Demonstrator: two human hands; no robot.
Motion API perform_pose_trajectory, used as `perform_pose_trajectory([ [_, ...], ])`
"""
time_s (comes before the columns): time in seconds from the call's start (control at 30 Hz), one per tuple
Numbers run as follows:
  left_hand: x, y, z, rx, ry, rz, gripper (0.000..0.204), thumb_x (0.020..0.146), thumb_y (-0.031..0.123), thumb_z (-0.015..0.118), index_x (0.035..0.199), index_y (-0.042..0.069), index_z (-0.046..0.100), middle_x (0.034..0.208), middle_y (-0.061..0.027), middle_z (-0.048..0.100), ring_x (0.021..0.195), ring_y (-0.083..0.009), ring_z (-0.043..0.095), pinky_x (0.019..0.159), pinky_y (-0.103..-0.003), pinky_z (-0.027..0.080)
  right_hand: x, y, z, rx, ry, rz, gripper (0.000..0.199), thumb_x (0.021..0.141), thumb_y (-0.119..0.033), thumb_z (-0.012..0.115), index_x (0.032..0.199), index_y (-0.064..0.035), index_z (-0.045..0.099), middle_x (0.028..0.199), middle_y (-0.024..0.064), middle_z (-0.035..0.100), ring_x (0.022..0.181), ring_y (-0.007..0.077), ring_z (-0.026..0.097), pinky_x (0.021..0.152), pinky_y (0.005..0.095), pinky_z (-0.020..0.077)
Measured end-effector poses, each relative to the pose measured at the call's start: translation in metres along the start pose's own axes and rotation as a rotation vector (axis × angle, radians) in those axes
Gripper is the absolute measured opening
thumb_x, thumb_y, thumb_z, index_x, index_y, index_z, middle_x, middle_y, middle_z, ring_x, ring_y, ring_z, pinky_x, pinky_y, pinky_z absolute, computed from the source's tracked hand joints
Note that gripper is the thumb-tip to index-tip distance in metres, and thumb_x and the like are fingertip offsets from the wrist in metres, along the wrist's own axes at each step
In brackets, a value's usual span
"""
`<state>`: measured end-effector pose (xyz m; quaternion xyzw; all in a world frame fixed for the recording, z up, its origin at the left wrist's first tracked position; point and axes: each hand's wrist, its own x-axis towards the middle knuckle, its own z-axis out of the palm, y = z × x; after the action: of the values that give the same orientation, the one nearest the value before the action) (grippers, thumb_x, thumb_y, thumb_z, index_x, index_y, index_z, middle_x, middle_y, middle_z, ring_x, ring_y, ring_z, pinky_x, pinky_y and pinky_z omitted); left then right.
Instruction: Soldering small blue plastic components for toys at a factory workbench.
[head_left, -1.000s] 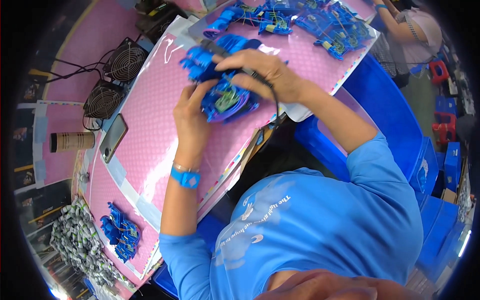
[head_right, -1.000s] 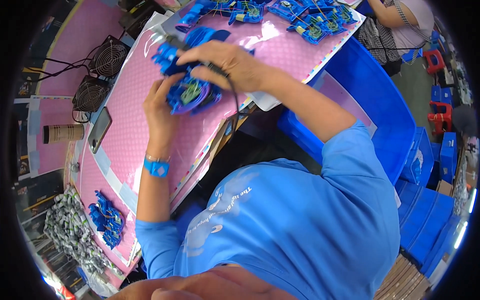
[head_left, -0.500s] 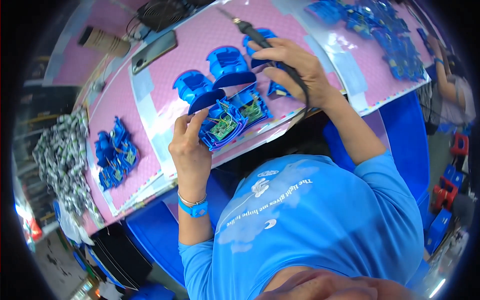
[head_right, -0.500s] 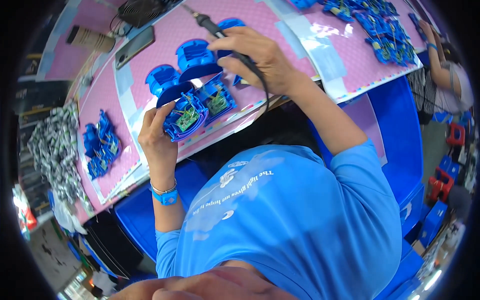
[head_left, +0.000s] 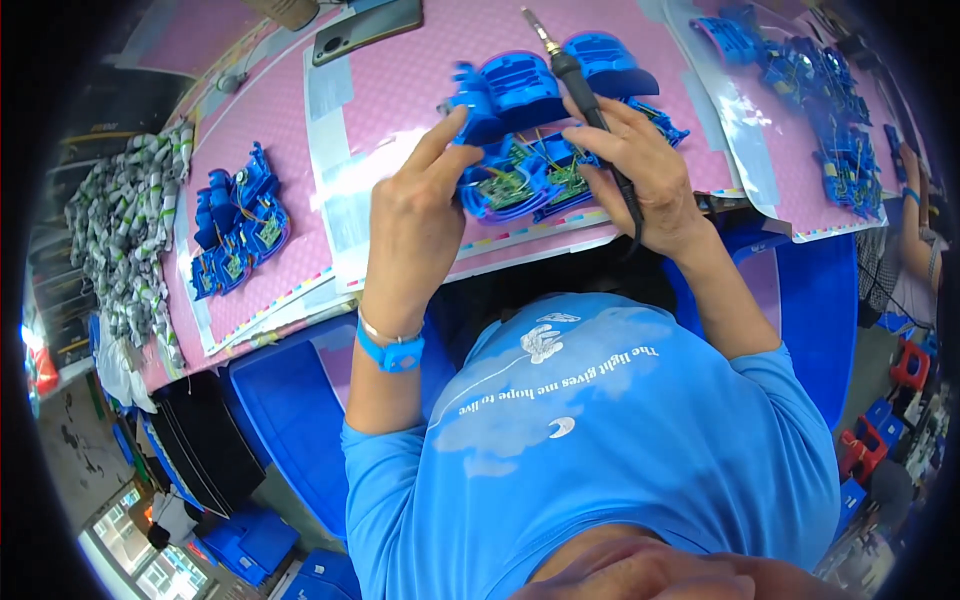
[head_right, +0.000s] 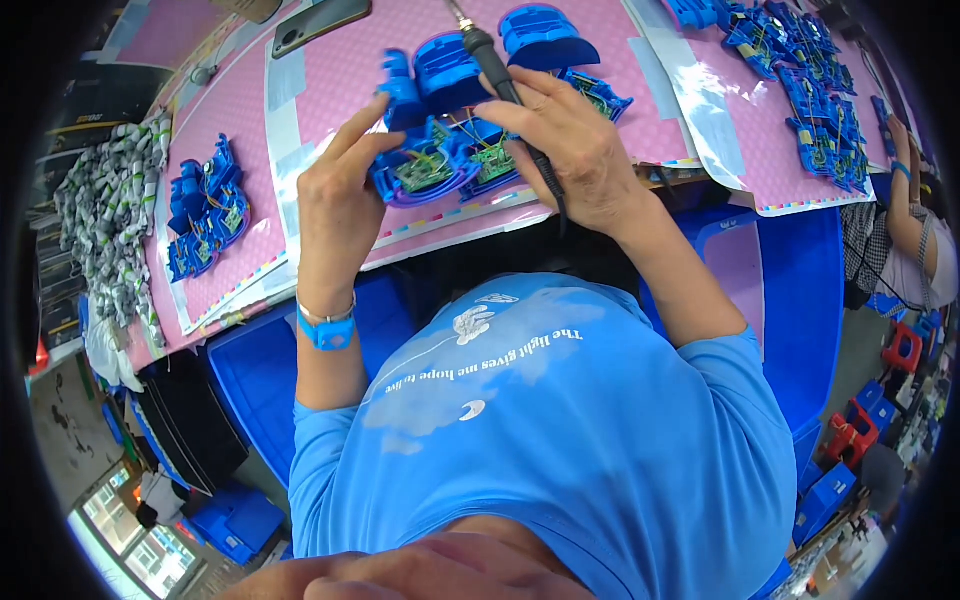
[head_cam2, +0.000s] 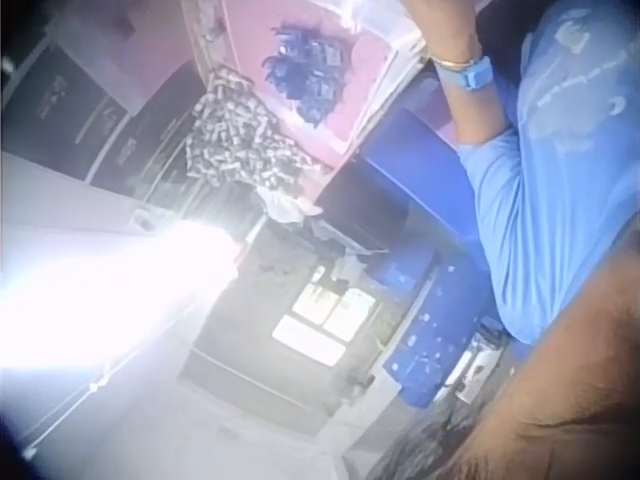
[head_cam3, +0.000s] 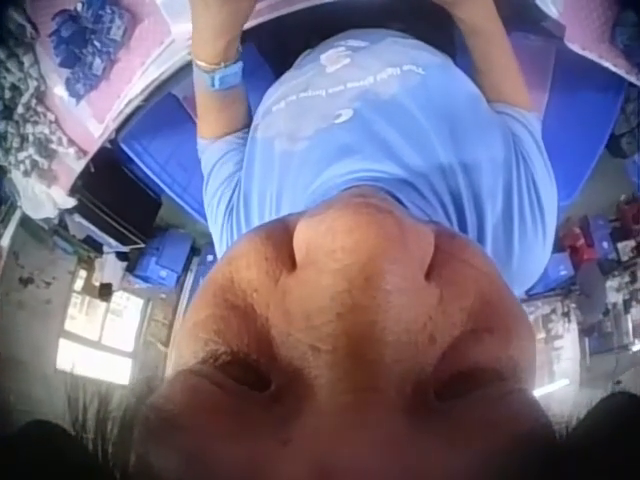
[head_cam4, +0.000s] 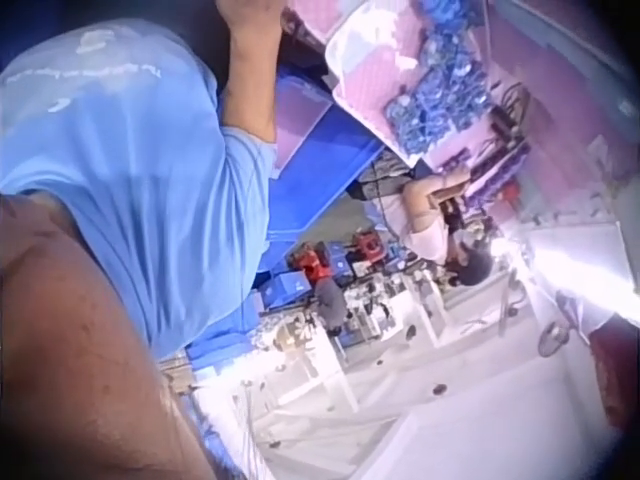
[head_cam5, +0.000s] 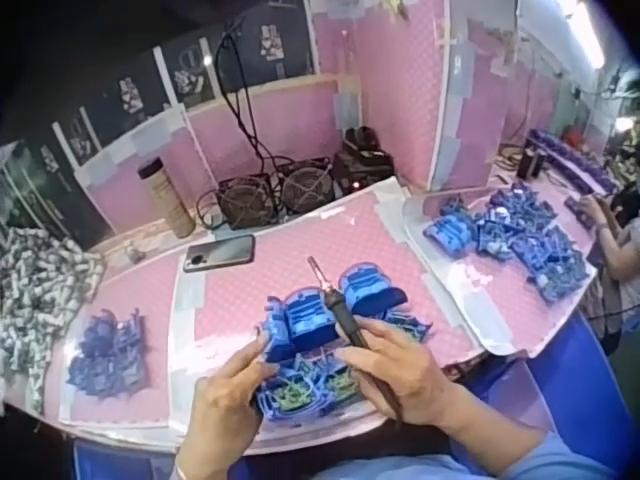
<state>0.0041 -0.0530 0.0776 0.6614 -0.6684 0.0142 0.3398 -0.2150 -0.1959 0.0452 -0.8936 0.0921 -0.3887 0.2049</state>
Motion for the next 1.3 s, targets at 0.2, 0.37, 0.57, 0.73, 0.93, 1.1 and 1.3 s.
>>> perform_pose_trajectory([
  [0.2,0.014,-0.012,0.028,-0.215,-0.094,-0.112,0.050,0.074,-0.017,0.061,0.110,0.014,0.076,0.131,-0.0168,0.069,0.086,-0.0334,0.074,0.070,-0.039,0.059,-0.002,0.017,-0.021,-0.165,0.015,0.028,0.052,0.077,0.005,0.078,0.126,-0.0076,0.066,0.133,0.0162,0.068,0.128,0.0379,0.061,0.105,0.0441,0.0495],
  [0.37,-0.002,-0.016,0.044,-0.096,0.041,-0.025,0.043,0.077,-0.013,0.065,0.109,0.014,0.075,0.116,-0.0137,0.070,0.082,-0.0327,0.073,0.064,-0.039,0.059,-0.005,0.023,-0.036,-0.263,0.094,0.101,0.051,0.077,0.005,0.078,0.125,-0.0102,0.067,0.127,0.0144,0.070,0.127,0.0373,0.061,0.099,0.0443,0.0537],
  [0.57,-0.034,0.020,0.018,0.040,0.021,-0.154,0.038,0.080,-0.011,0.067,0.109,0.011,0.075,0.113,-0.0133,0.069,0.077,-0.0322,0.072,0.062,-0.039,0.058,-0.004,0.017,-0.034,-0.145,0.091,-0.078,0.046,0.080,0.002,0.080,0.123,-0.0032,0.065,0.128,0.0216,0.070,0.116,0.0382,0.068,0.098,0.0433,0.0539],
  [0.73,-0.052,0.018,0.001,0.043,0.172,-0.433,0.027,0.083,-0.002,0.076,0.108,0.007,0.075,0.101,-0.0095,0.072,0.059,-0.0164,0.059,0.052,-0.032,0.047,0.000,-0.019,-0.009,0.078,-0.015,-0.057,0.044,0.080,0.004,0.078,0.121,-0.0027,0.065,0.121,0.0217,0.071,0.106,0.0366,0.071,0.090,0.0427,0.0571],
  [0.93,-0.065,-0.002,0.001,-0.116,0.207,-0.541,0.020,0.085,0.009,0.082,0.104,0.005,0.076,0.083,-0.0066,0.070,0.055,-0.0110,0.054,0.051,-0.029,0.042,0.004,-0.033,0.024,0.098,-0.108,-0.065,0.043,0.080,0.007,0.076,0.120,-0.0042,0.067,0.114,0.0198,0.071,0.096,0.0348,0.071,0.081,0.0406,0.0570],
  [1.1,-0.070,-0.001,-0.003,-0.411,0.143,-0.694,0.017,0.088,0.013,0.081,0.101,0.003,0.076,0.091,-0.0058,0.075,0.057,-0.0064,0.058,0.051,-0.026,0.044,0.002,-0.039,0.034,0.131,-0.132,-0.047,0.041,0.081,0.010,0.074,0.118,-0.0039,0.068,0.112,0.0206,0.073,0.092,0.0327,0.074,0.077,0.0369,0.0595],
  [1.3,-0.074,0.008,-0.003,-0.850,0.257,-0.771,0.038,0.087,0.008,0.081,0.121,0.000,0.068,0.091,-0.0023,0.072,0.058,0.0011,0.052,0.050,-0.016,0.037,0.001,-0.040,0.036,0.123,-0.083,0.011,0.035,0.083,0.013,0.072,0.115,0.0002,0.067,0.119,0.0245,0.073,0.102,0.0338,0.076,0.085,0.0358,0.0607],
])
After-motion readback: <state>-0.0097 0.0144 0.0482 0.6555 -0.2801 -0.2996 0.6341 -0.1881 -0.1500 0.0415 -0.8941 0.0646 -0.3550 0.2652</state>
